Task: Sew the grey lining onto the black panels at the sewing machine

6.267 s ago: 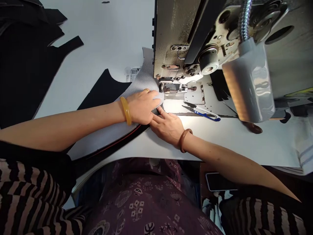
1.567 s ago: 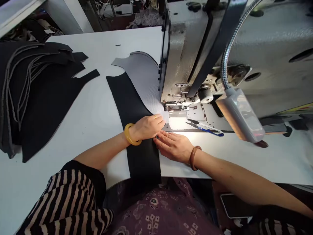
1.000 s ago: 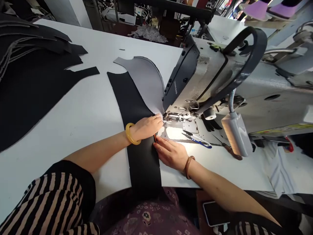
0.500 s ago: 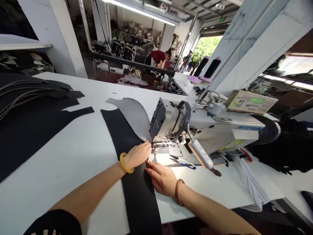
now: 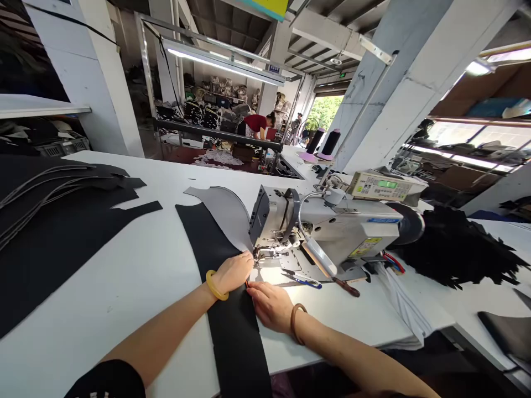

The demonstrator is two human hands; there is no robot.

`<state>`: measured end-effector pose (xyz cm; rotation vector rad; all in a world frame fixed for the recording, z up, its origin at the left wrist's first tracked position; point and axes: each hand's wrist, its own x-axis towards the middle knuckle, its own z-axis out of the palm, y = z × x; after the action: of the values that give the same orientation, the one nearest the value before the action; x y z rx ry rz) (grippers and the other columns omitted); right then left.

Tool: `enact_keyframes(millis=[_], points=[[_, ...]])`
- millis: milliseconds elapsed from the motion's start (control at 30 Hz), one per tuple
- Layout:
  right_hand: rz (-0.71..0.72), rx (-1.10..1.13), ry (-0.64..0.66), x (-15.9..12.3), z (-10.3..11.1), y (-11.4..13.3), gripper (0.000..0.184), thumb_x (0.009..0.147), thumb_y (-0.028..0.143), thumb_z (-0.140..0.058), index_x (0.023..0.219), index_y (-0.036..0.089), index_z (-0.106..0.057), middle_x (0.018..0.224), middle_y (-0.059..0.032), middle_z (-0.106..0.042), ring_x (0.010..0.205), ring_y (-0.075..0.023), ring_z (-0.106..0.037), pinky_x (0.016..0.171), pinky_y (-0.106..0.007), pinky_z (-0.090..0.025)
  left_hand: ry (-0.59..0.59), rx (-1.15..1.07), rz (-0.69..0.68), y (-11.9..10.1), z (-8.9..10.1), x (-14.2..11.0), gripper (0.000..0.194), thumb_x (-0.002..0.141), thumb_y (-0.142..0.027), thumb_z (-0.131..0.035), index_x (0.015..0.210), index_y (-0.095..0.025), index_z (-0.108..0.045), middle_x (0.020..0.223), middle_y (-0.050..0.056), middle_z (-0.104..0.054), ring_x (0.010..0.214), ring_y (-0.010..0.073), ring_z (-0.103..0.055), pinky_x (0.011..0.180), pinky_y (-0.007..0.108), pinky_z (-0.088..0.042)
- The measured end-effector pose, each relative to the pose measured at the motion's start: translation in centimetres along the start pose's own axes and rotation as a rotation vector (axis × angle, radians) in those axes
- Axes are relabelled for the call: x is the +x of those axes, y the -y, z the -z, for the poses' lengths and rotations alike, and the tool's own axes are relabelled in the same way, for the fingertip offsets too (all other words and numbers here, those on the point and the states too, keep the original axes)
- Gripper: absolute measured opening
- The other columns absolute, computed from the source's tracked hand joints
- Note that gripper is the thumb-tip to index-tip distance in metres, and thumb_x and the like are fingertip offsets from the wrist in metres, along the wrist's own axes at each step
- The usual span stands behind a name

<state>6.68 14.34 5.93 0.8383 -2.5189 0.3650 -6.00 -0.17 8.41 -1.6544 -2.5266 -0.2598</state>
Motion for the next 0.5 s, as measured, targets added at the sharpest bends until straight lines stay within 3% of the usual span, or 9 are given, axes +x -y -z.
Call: enact_keyframes(millis=[100,200,367,500], points=[[-0.056,-0.057,0.033,-0.2,-0.3,0.2,0.019,0.083,0.014,-0.04,0.096,0.014,-0.054,0.099,-0.0125,-0.064,0.085,-0.0188,-0.062,0.073,-0.032,-0.056,0.016,-0.022,0.081,-0.7,0.6,-0.2,0.024,0.095,-0.023,-0.04,0.1,-0.012,-0.06,0.117,0.014,-0.061,0.121,0.0245,-0.052,0.101,0.036,-0.047],[-0.114,-0.126,0.062,-0.3,-0.6,0.4,0.012,0.084,0.015,-0.041,0.086,0.016,-0.052,0.083,-0.0086,-0.06,0.071,-0.0178,-0.057,0.063,-0.031,-0.052,0.04,-0.026,0.186,-1.9,1.1,-0.6,0.034,0.09,-0.035,-0.048,0.112,-0.011,-0.058,0.13,0.018,-0.053,0.126,0.0291,-0.047,0.099,0.041,-0.049],[-0.201,-0.208,0.12,-0.3,-0.8,0.6,0.006,0.084,0.014,-0.045,0.083,0.017,-0.051,0.079,-0.0059,-0.057,0.069,-0.0165,-0.053,0.06,-0.028,-0.045,0.124,0.016,0.344,-3.5,1.6,-0.7,0.049,0.083,-0.025,-0.048,0.126,-0.003,-0.051,0.143,0.028,-0.036,0.13,0.0387,-0.041,0.098,0.048,-0.047],[-0.245,-0.217,0.187,0.0,-0.3,0.9,0.004,0.085,0.017,-0.048,0.084,0.017,-0.051,0.084,-0.0068,-0.058,0.074,-0.0173,-0.054,0.063,-0.028,-0.044,0.195,0.056,0.389,-4.1,2.1,0.4,0.046,0.082,-0.018,-0.047,0.123,0.002,-0.052,0.137,0.031,-0.04,0.122,0.0382,-0.048,0.093,0.044,-0.05]])
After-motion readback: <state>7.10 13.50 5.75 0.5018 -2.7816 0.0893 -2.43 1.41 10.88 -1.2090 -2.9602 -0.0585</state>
